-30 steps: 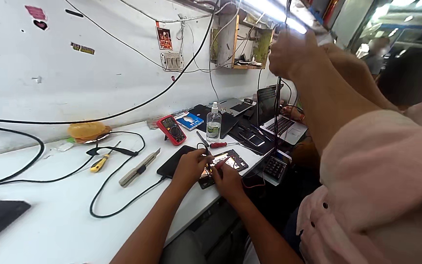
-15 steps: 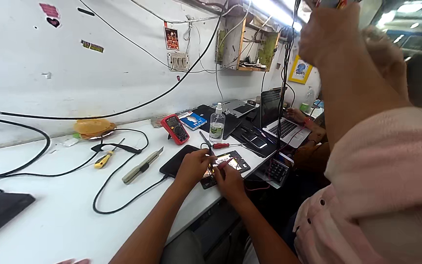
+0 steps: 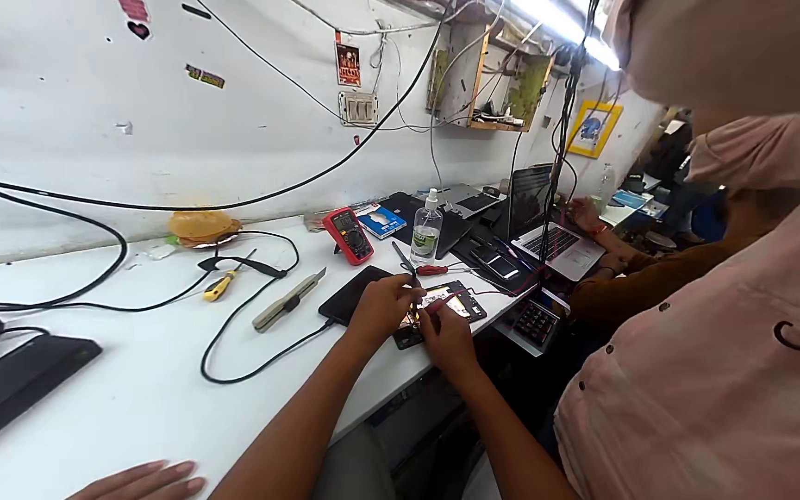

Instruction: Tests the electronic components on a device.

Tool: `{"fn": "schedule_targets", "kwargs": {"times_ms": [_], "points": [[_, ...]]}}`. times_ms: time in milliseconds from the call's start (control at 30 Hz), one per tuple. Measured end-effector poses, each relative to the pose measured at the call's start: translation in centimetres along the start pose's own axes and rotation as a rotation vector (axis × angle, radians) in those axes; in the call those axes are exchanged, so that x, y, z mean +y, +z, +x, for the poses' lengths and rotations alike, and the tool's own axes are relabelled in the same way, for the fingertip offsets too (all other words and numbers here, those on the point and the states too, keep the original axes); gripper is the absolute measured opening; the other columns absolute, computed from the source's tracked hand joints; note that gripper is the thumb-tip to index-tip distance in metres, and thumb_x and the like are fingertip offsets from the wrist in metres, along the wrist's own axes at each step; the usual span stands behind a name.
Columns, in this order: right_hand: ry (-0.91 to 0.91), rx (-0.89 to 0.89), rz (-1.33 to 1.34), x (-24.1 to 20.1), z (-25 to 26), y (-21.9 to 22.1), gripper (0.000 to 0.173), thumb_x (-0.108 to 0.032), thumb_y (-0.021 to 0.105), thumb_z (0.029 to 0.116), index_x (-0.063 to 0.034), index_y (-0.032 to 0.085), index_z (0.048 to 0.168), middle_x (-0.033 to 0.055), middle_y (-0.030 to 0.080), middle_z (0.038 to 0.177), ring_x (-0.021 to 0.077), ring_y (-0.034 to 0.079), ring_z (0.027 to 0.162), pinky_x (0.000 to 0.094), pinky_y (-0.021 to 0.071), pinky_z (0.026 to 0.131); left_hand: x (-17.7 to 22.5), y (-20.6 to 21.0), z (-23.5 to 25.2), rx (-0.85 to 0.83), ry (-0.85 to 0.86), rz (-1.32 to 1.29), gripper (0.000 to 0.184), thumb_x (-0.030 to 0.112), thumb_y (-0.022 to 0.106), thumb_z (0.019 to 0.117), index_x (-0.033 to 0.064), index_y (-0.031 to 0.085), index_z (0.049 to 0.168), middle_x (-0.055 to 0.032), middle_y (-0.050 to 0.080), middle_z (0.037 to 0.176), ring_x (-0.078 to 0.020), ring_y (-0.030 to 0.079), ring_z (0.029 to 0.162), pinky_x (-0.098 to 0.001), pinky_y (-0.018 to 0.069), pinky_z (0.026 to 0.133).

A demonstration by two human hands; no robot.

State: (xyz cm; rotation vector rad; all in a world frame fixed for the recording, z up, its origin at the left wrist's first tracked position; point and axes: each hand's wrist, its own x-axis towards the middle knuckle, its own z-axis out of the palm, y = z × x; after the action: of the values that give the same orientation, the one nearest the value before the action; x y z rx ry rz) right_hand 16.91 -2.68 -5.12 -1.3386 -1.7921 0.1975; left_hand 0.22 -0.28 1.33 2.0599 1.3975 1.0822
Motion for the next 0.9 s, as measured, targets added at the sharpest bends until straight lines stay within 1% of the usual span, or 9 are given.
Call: {"fn": "schedule_targets", "kwargs": {"times_ms": [233, 367, 567, 633, 833, 900], "points": [[0.002, 0.001, 0.019, 0.16, 0.06, 0.12, 0.030, -0.037, 0.056, 0.1049, -0.0129, 0.068, 0.092, 0.0013, 0.062, 0.071, 0.0169, 0.062, 0.063, 0.0417, 0.0550, 0.060, -0.05, 0.01, 0.08, -0.009, -0.014, 0.007, 0.015, 0.030, 0.064, 0.1021, 0.0184, 0.073, 0.102, 0.0069, 0.076, 0.089, -0.0064, 0.072, 0.080, -0.0368, 0.0599, 0.079], [0.018, -0.007, 0.012, 0.32, 0.09, 0.22, 0.031, -0.040, 0.055, 0.1047, -0.0136, 0.066, 0.091, 0.0008, 0.060, 0.070, 0.0170, 0.061, 0.063, 0.0418, 0.0546, 0.059, 0.02, 0.08, -0.06, 0.004, 0.007, 0.030, 0.015, 0.030, 0.064, 0.1020, 0.0179, 0.073, 0.103, 0.0059, 0.076, 0.088, -0.0074, 0.071, 0.075, -0.0374, 0.0597, 0.075], [0.031, -0.019, 0.011, 0.30, 0.05, 0.14, 0.031, -0.040, 0.056, 0.1045, -0.0141, 0.066, 0.091, 0.0007, 0.060, 0.069, 0.0168, 0.061, 0.062, 0.0421, 0.0543, 0.060, 0.13, 0.07, -0.12, 0.008, -0.012, 0.032, 0.017, 0.031, 0.065, 0.1014, 0.0171, 0.074, 0.105, 0.0059, 0.076, 0.087, -0.0070, 0.070, 0.072, -0.0358, 0.0591, 0.072], [0.022, -0.012, 0.014, 0.43, 0.07, 0.25, 0.031, -0.040, 0.056, 0.1043, -0.0139, 0.066, 0.090, 0.0006, 0.059, 0.068, 0.0168, 0.060, 0.061, 0.0416, 0.0538, 0.059, 0.05, 0.10, -0.12, 0.008, -0.015, 0.031, 0.017, 0.032, 0.065, 0.1015, 0.0182, 0.074, 0.104, 0.0067, 0.076, 0.086, -0.0064, 0.069, 0.071, -0.0353, 0.0591, 0.071], [0.019, -0.006, 0.013, 0.43, 0.01, 0.25, 0.032, -0.040, 0.055, 0.1046, -0.0139, 0.066, 0.090, 0.0008, 0.060, 0.069, 0.0171, 0.061, 0.062, 0.0417, 0.0542, 0.059, -0.02, 0.18, -0.13, 0.013, -0.014, 0.032, 0.017, 0.032, 0.065, 0.1013, 0.0181, 0.074, 0.105, 0.0063, 0.076, 0.086, -0.0069, 0.070, 0.071, -0.0359, 0.0589, 0.072], [0.023, -0.010, 0.013, 0.40, -0.01, 0.22, 0.032, -0.040, 0.055, 0.1046, -0.0136, 0.067, 0.091, 0.0008, 0.061, 0.070, 0.0170, 0.062, 0.062, 0.0421, 0.0549, 0.060, -0.05, 0.11, -0.12, 0.008, -0.011, 0.024, 0.017, 0.032, 0.065, 0.1016, 0.0178, 0.074, 0.104, 0.0065, 0.076, 0.087, -0.0071, 0.070, 0.073, -0.0366, 0.0591, 0.074]]}}
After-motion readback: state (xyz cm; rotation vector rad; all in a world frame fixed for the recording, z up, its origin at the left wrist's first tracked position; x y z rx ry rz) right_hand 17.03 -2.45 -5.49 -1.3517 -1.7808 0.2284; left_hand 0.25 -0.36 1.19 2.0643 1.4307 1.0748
